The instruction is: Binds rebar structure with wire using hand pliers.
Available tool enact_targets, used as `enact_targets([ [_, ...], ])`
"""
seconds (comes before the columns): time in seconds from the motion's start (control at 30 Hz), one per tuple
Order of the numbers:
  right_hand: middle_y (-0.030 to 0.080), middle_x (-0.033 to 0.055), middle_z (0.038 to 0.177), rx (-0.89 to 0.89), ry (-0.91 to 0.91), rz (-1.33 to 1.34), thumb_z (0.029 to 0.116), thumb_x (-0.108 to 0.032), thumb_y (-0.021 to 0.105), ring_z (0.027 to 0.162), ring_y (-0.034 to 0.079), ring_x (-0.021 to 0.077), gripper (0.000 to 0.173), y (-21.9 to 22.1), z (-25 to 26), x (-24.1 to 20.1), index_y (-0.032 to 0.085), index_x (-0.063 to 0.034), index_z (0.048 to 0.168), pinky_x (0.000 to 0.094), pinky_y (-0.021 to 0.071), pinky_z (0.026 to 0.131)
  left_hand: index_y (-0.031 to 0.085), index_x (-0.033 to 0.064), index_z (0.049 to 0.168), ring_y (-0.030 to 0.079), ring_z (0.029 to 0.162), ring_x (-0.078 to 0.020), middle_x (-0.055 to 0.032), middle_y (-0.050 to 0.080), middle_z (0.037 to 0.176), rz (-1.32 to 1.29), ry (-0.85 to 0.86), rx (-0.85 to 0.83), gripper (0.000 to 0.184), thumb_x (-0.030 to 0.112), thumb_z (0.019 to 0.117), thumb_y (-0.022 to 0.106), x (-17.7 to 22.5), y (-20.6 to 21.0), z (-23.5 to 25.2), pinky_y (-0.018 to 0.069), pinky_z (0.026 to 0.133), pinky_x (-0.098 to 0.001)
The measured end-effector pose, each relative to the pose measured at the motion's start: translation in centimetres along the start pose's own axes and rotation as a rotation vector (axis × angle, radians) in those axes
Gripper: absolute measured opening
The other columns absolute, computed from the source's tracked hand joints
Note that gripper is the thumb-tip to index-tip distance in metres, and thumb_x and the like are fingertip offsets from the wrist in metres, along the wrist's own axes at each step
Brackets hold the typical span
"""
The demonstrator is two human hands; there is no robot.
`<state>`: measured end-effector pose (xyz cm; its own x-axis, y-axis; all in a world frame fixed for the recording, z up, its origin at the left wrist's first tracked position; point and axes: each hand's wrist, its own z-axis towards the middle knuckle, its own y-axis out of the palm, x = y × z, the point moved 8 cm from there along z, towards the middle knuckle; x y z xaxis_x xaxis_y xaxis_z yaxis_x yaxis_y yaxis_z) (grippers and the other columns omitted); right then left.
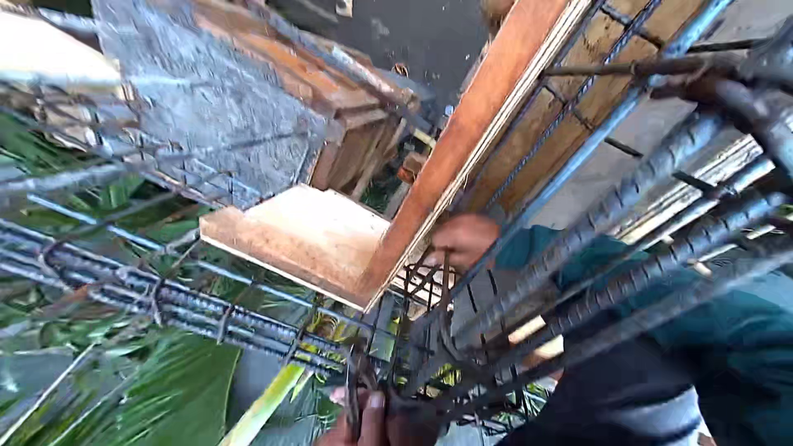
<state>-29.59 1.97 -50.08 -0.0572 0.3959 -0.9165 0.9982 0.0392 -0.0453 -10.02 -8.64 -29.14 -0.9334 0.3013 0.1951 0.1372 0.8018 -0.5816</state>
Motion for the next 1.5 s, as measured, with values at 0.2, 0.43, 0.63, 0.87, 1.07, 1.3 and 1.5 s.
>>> enact_targets([
  [0.2,0.057,0.0234,0.147,0.349,-0.044,-0.621,0.1011,-0.011,0.057,0.144,0.046,0.0441,0.036,-1.9,-10.1,3.1,0.064,-0.0012,0.135,0.0612,0.0318,0.121,0.072,0.0051,0.092,0.066,0.064,-0.009,0.0006,0.068,0.071,0.051,-0.068,0.017,0.034,0.033,0.102,0.054,-0.6,-0.5,1.8,0.0565,0.065,-0.0367],
  [0.43,0.065,0.0237,0.135,0.597,0.418,-0.556,0.0956,-0.022,0.062,0.134,0.056,0.0417,0.036,-0.5,-21.3,-2.2,0.07,-0.0005,0.123,0.0611,0.0427,0.114,0.073,0.0077,0.093,0.07,0.068,-0.0154,-0.0012,0.072,0.074,0.0,-0.005,-0.01,0.039,0.039,0.1044,0.053,-1.5,0.3,5.1,0.0588,0.069,-0.0436],
  [0.63,0.043,0.0349,0.152,1.177,0.708,-0.364,0.0729,-0.062,0.08,0.143,0.04,0.0537,0.103,5.0,-20.2,-9.4,0.052,0.0099,0.141,0.0704,0.0317,0.117,0.071,0.0059,0.094,0.069,0.069,-0.0176,-0.004,0.069,0.074,-0.005,0.03,-0.053,0.039,0.038,0.1061,0.053,-1.7,0.2,5.5,0.0575,0.069,-0.0443],
  [0.87,0.04,0.0342,0.156,1.034,0.602,-0.678,0.0686,-0.05,0.082,0.145,0.03,0.0626,0.103,7.1,-14.1,-12.7,0.046,-0.0022,0.153,0.0888,0.015,0.107,0.07,0.0044,0.096,0.067,0.069,-0.0196,-0.0058,0.066,0.073,0.017,0.038,-0.106,0.039,0.038,0.107,0.053,-1.6,0.4,5.5,0.0544,0.069,-0.0447],
  [1.07,0.041,0.0194,0.162,0.835,0.309,-0.968,0.0642,-0.035,0.085,0.149,0.03,0.0544,0.099,1.1,-14.8,-12.3,0.047,-0.0243,0.155,0.0939,0.0155,0.1,0.07,0.0044,0.095,0.065,0.07,-0.0213,-0.0065,0.065,0.073,-0.002,0.042,-0.138,0.041,0.039,0.1076,0.052,-1.6,0.0,4.8,0.0527,0.069,-0.0466],
  [1.3,0.025,0.026,0.167,0.78,0.414,-0.926,0.0667,-0.049,0.088,0.154,0.014,0.0553,0.111,0.3,-14.3,-12.8,0.039,-0.0182,0.161,0.0907,0.0077,0.108,0.07,0.0,0.099,0.069,0.077,-0.0286,-0.0135,0.068,0.079,0.031,0.051,-0.151,0.043,0.038,0.1082,0.051,-1.2,0.0,5.0,0.0549,0.076,-0.0518],
  [1.5,0.031,0.0215,0.166,0.623,0.394,-0.881,0.0553,-0.013,0.089,0.155,0.018,0.0505,0.113,1.6,-9.9,-14.5,0.043,-0.0211,0.159,0.0885,0.0108,0.108,0.069,0.0012,0.101,0.069,0.08,-0.0283,-0.0132,0.069,0.082,0.05,0.033,-0.173,0.043,0.038,0.1092,0.049,-1.5,1.0,5.1,0.0543,0.078,-0.0509],
])
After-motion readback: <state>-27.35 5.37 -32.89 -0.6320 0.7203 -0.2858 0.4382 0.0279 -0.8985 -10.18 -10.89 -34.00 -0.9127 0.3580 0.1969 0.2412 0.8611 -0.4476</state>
